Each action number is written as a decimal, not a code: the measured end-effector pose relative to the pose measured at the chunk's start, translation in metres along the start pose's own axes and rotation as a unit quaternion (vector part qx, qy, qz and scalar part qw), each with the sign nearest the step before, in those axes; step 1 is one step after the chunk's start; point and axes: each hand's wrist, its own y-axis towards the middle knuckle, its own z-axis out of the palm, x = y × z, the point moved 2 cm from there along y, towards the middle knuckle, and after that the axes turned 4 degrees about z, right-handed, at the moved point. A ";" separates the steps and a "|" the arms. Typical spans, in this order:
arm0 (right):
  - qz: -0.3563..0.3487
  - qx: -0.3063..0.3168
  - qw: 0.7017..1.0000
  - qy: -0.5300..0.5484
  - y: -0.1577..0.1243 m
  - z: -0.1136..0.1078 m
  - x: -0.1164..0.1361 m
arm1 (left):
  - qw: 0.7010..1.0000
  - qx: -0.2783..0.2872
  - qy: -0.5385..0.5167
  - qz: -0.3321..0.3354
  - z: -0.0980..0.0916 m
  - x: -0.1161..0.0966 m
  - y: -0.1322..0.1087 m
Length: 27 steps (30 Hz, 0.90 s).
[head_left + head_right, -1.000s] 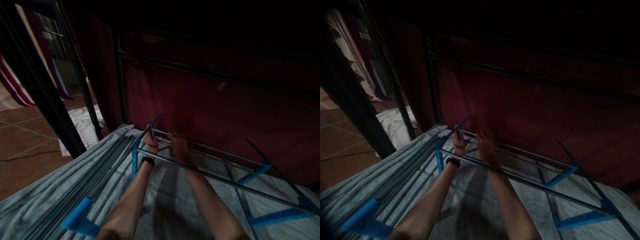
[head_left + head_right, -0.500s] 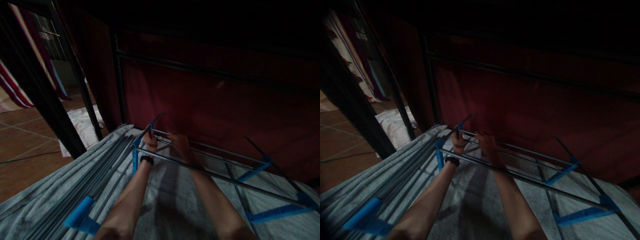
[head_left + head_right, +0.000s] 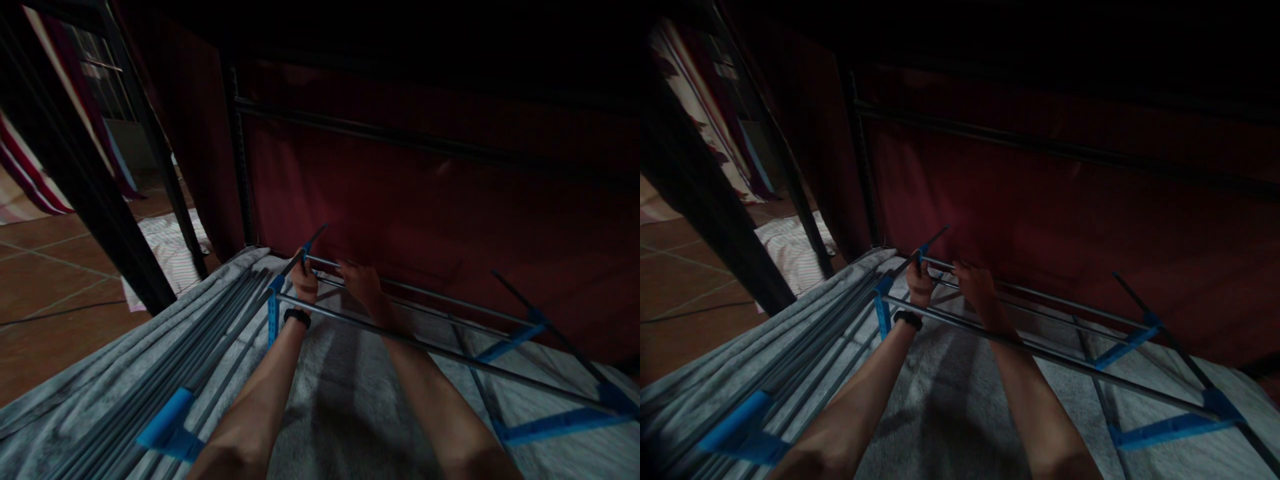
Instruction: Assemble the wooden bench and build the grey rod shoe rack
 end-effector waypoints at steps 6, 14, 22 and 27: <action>-0.006 0.002 1.000 0.018 0.001 0.002 0.000 | 0.996 -0.028 -0.075 0.043 0.004 0.011 0.003; -0.036 -0.106 0.993 0.033 -0.019 0.007 0.009 | 0.994 -0.015 -0.079 0.067 -0.001 0.011 0.003; 0.045 -0.096 0.990 0.093 -0.147 0.052 0.017 | 0.999 -0.038 -0.025 -0.012 -0.029 -0.011 -0.051; 0.125 0.016 0.983 0.136 -0.248 0.094 0.023 | 0.995 0.024 -0.013 -0.100 -0.045 -0.016 -0.129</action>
